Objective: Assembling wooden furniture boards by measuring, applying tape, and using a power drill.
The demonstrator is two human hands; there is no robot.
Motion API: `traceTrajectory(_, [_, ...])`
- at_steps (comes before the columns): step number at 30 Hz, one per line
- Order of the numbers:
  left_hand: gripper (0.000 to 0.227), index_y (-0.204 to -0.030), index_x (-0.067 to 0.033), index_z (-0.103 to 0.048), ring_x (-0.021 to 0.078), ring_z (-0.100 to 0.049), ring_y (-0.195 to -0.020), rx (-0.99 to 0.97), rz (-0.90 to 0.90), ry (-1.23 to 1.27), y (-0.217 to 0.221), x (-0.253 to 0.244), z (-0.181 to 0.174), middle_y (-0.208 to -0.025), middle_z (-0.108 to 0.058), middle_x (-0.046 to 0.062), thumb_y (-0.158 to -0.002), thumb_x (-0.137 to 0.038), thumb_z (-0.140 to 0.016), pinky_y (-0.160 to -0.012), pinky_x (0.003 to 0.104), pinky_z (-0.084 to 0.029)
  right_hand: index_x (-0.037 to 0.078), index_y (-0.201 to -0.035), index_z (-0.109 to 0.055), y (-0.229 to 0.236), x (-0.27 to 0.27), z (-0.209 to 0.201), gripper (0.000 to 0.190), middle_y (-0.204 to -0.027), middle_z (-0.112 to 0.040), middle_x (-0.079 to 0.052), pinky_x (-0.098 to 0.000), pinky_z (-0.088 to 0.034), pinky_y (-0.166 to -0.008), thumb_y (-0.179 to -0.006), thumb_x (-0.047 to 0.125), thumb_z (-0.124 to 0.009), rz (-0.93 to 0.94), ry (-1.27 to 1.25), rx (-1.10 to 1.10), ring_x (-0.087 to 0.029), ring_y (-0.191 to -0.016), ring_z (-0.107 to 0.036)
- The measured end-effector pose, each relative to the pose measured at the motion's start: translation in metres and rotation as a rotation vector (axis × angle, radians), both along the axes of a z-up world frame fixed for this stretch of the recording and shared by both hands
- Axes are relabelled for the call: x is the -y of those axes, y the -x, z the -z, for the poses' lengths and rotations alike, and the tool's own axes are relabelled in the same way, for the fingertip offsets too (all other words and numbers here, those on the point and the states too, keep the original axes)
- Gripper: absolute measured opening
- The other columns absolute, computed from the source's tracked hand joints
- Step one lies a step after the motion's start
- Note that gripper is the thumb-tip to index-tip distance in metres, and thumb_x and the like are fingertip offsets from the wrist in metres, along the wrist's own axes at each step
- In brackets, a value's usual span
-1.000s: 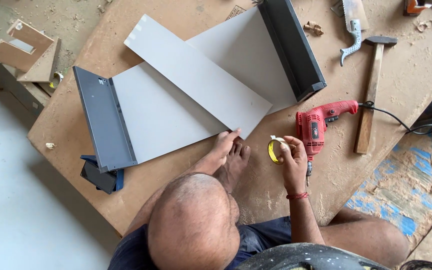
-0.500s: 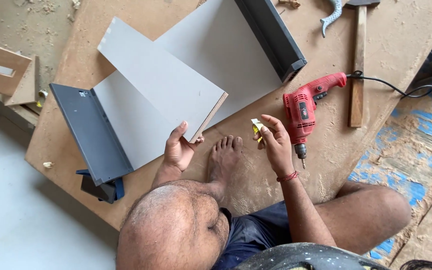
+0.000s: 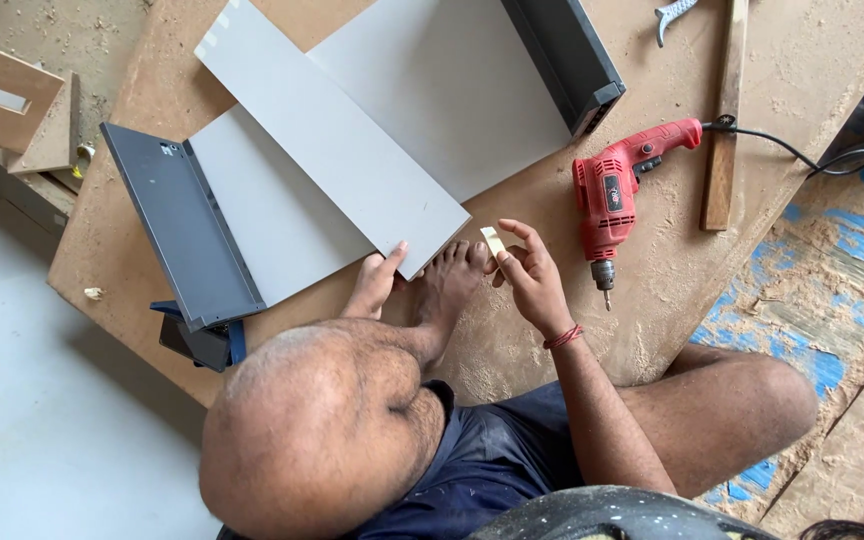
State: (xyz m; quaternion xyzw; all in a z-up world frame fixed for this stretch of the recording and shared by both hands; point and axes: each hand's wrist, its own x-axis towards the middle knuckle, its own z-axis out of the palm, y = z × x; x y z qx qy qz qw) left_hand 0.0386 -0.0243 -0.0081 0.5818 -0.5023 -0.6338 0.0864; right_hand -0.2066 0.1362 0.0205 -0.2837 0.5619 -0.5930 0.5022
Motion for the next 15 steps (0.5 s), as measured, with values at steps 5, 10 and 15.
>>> traceTrajectory(5, [0.053,-0.093,-0.0087,-0.069,0.0105,-0.068,-0.067,0.221,0.303,-0.033,0.000,0.020,-0.014,-0.082,-0.080,0.005,-0.102,-0.057,-0.049,-0.066,0.027,-0.053,0.014,-0.151,-0.042,-0.009,0.003,-0.015,0.046,-0.090,-0.076,-0.005,-0.0252,-0.056,-0.071,-0.107,0.017,-0.054,-0.141,-0.042,-0.176,-0.009,-0.077,-0.068])
traceTrajectory(10, [0.050,-0.091,-0.0131,-0.073,0.0092,-0.063,-0.063,0.534,0.528,0.045,0.013,0.015,-0.053,-0.080,-0.081,-0.001,-0.104,-0.056,-0.049,-0.062,0.027,-0.051,0.014,-0.150,-0.042,-0.012,0.004,-0.017,0.046,-0.086,-0.077,-0.004,-0.0258,-0.058,-0.069,-0.106,0.017,-0.054,-0.175,-0.120,-0.301,-0.010,-0.074,-0.070])
traceTrajectory(15, [0.038,-0.108,-0.0148,-0.076,0.0107,-0.058,-0.062,0.266,0.555,0.652,0.027,0.006,-0.012,-0.088,-0.075,0.004,-0.110,-0.045,-0.053,-0.054,0.028,-0.053,0.014,-0.152,-0.038,-0.010,0.010,-0.018,0.049,-0.086,-0.077,-0.005,-0.0286,-0.059,-0.069,-0.106,0.018,-0.054,-0.223,-0.083,-0.282,-0.012,-0.075,-0.070])
